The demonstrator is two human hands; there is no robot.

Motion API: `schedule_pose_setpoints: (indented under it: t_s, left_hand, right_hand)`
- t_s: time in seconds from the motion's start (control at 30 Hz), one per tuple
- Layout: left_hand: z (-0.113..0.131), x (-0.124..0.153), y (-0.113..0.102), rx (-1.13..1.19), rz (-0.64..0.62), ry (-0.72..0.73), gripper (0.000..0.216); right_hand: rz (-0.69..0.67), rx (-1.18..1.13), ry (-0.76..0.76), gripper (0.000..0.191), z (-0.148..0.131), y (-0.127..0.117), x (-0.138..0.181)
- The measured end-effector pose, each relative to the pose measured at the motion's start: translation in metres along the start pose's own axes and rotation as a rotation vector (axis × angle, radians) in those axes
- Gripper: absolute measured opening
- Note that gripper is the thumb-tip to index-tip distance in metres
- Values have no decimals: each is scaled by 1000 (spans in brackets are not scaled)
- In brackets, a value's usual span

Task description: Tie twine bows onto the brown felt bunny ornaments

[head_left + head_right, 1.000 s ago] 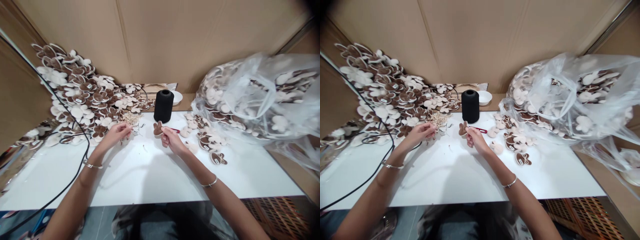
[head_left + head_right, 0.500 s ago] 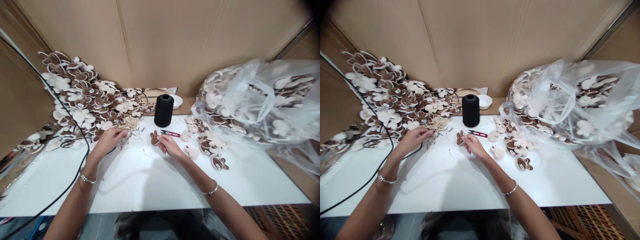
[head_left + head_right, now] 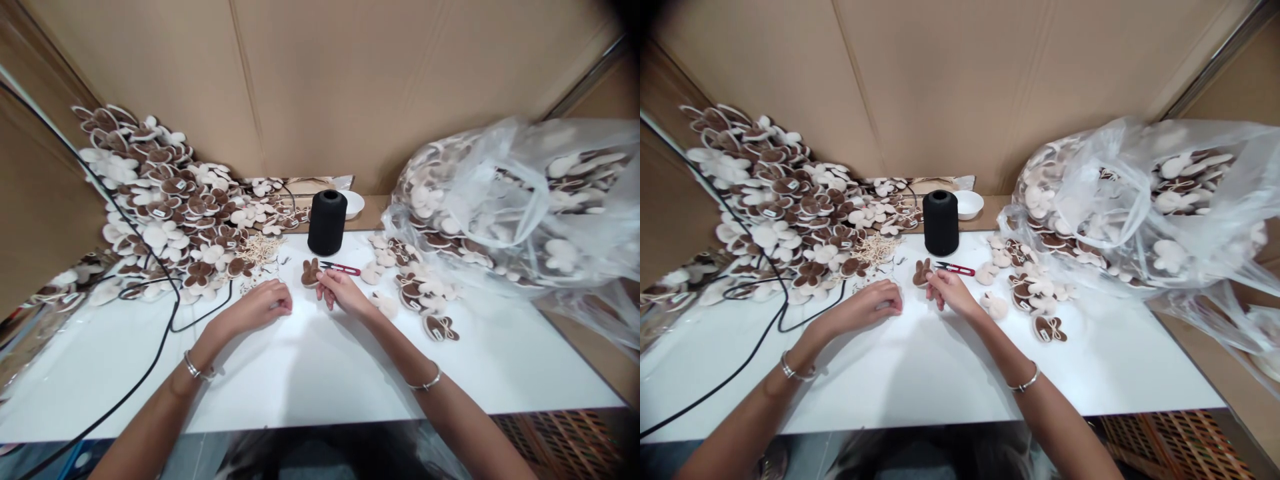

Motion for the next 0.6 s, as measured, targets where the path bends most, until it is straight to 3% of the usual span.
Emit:
schedule_pose_setpoints:
  t_s: [0.17,0.3,0.4,0.5,0.6]
  left_hand:
    - [-10,4,-14,-144,218,-82,13]
    - [-3,2,-20,-10,390,-113,29]
    - [4,-2,-13,180,366,-98,35]
    - [7,-6,3,233,244,-87,25]
    - [8,-8,10,132,276,-112,20]
  right_hand:
    - [-35,113,8,40,-13,-1,7]
    - [-272,237,39,40,-27,6,21]
    - [-433,326,59,40,-30,12,30]
    - [-375,411,36,38,-28,8,29]
    - [-202,534,17,34,-23,0,23]
Point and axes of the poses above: each hand's wrist, its own x-axis away from the middle knuckle, its own y-axis out of the palm, z = x × y, the point moved 5 cm from there along -x, towards the middle knuckle, and after that the axes turned 6 degrees about y, right-handed, at the moved point
